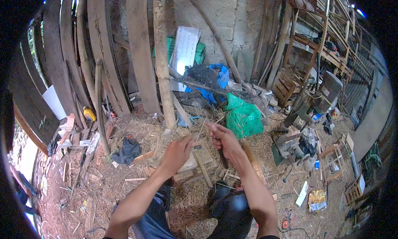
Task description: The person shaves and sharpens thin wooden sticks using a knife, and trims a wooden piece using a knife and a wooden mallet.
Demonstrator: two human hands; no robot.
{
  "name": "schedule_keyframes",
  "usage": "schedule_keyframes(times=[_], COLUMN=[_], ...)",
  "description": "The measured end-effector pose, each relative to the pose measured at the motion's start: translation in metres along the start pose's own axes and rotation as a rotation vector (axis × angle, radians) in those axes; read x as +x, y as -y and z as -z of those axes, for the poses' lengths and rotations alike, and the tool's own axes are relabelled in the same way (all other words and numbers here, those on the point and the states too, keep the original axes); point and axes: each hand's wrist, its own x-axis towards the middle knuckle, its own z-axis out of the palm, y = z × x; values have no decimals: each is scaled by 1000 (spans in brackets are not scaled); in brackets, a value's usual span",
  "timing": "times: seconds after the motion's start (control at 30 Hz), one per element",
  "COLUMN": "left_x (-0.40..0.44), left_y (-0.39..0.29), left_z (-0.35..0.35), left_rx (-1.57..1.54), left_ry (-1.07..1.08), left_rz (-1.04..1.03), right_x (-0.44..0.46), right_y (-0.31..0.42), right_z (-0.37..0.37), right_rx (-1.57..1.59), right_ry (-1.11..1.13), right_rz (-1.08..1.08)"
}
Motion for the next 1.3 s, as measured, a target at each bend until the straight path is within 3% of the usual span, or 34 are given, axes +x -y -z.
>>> schedule_keyframes(times=[0.13,0.47,0.67,0.73,1.13,1.3], left_x=[3,-5,-7,-10,-9,-6], left_y=[-3,-12,-16,-18,-7,-14], left_z=[-3,-2,-3,1,-13,-18], left_rx=[-171,-102,4,40,126,207], left_ry=[-65,9,46,57,50,145], left_rz=[15,-42,-54,-65,-148,-131], right_x=[7,6,15,18,31,34], right_y=[-15,-3,-5,-4,-5,-13], right_z=[-17,-1,16,27,61,55], right_rx=[-11,-138,-224,-199,-106,-253], right_ry=[60,65,-3,-117,-191,-364], right_rz=[-43,-175,-198,-190,-180,-132])
